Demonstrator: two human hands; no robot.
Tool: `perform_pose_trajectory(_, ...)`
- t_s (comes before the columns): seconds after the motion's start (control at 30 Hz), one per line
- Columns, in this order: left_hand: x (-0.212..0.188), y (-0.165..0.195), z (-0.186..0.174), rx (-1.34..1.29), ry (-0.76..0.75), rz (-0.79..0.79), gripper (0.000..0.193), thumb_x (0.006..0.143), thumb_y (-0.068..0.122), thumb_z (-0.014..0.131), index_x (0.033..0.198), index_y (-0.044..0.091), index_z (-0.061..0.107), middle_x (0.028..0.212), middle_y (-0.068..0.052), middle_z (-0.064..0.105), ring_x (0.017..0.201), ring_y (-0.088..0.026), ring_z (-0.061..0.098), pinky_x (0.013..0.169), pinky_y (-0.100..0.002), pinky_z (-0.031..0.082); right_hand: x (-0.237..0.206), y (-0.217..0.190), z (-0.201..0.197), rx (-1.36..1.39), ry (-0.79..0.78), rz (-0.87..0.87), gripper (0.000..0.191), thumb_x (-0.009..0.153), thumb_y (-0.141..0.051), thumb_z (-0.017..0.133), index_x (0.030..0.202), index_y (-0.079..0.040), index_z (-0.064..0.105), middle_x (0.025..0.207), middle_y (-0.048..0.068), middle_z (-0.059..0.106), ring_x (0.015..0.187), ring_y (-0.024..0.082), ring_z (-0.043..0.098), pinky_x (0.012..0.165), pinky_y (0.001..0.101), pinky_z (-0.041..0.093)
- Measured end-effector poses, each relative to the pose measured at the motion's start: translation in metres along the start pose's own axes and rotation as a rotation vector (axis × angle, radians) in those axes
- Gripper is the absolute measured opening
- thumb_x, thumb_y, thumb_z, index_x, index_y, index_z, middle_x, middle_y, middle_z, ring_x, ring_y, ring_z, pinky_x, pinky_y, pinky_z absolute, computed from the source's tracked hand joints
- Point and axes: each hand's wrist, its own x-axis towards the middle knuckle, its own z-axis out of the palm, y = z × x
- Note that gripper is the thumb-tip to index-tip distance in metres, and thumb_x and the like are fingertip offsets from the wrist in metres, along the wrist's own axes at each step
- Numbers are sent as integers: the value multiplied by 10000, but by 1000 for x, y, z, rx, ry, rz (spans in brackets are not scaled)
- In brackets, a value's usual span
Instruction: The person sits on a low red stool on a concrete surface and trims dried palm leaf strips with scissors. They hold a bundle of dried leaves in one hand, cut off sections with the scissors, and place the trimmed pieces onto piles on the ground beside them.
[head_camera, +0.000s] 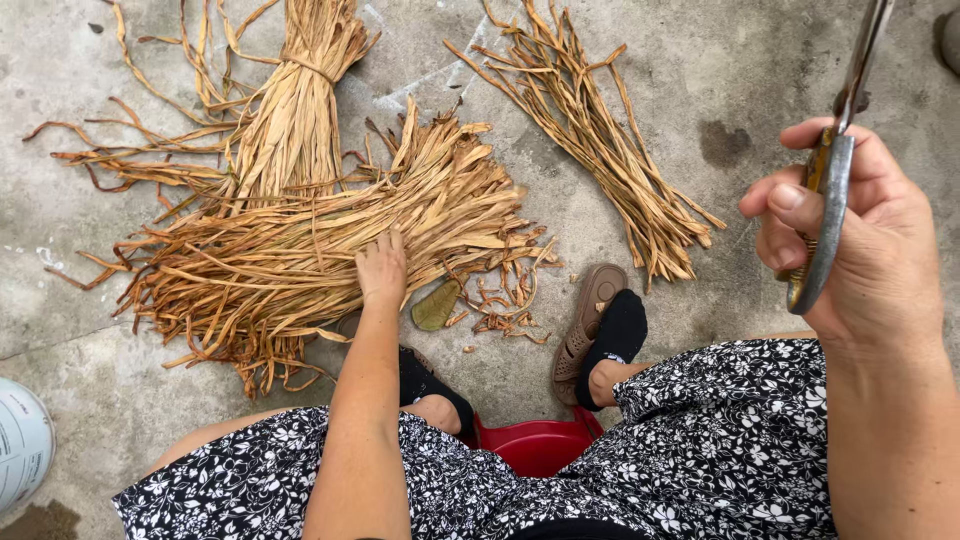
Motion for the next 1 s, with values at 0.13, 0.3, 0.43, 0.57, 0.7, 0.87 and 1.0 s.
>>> perform_pose_trajectory(0.13, 0, -7, -6, -14, -59, -2, 269, 967, 225, 629, 1229, 165, 643, 1190, -63, 654, 1118, -272, 618, 902, -495, 463, 0, 1, -8, 9, -4, -9, 369, 908, -24, 752, 1251, -44, 619, 906, 157, 704, 568, 105, 560, 525, 249, 440)
perform_pose_trajectory(0.3, 0, -23, -27, -241, 310, 33, 166, 828, 235, 706, 967, 163, 760, 1073, -54, 722, 1105, -270, 658, 925, -479, 494, 4, 10, -20, 1, -40, -27, 318, 973, -10, 744, 1242, -42, 576, 938, 165, 698, 588, 110, 563, 557, 257, 437)
perform_pose_trajectory(0.43, 7, -41, -53, -623, 73, -133, 306, 888, 332, 717, 1144, 165, 724, 991, -189, 719, 919, -401, 675, 788, -525, 523, 8, 18, -21, -3, -80, -57, 327, 1005, -23, 733, 1285, -31, 565, 957, 178, 699, 627, 109, 559, 564, 247, 437)
perform_pose_trajectory(0.57, 14, -47, -102, -733, 119, -217, 291, 955, 399, 700, 1074, 135, 727, 893, -179, 719, 833, -378, 685, 720, -518, 529, 6, 23, -11, -118, -57, -34, 284, 1003, -118, 688, 1264, -61, 591, 936, 161, 708, 488, 57, 464, 447, 225, 386)
perform_pose_trajectory(0.7, 4, -33, -173, -1126, 157, -259, 258, 979, 369, 663, 980, 115, 707, 705, -58, 702, 615, -179, 663, 599, -385, 540, 8, 45, 15, -216, -76, 114, 204, 945, -184, 670, 1103, -103, 570, 878, 176, 740, 391, 34, 386, 347, 210, 308)
perform_pose_trajectory(0.87, -55, 18, -234, -1520, 110, -163, 273, 1026, 365, 562, 1068, 96, 539, 683, -10, 594, 447, -87, 544, 387, -255, 476, -3, 104, 60, -245, -301, 221, 282, 889, -224, 729, 1031, -90, 526, 960, 138, 800, 398, 42, 415, 352, 214, 349)
perform_pose_trajectory(1.0, -133, 74, -233, -1467, 132, -2, 334, 1039, 383, 543, 1127, 66, 486, 713, -79, 654, 503, -168, 657, 438, -334, 529, -12, 136, 78, -180, -320, 130, 298, 909, -225, 767, 1072, -74, 569, 772, 81, 663, 425, 57, 441, 359, 221, 339)
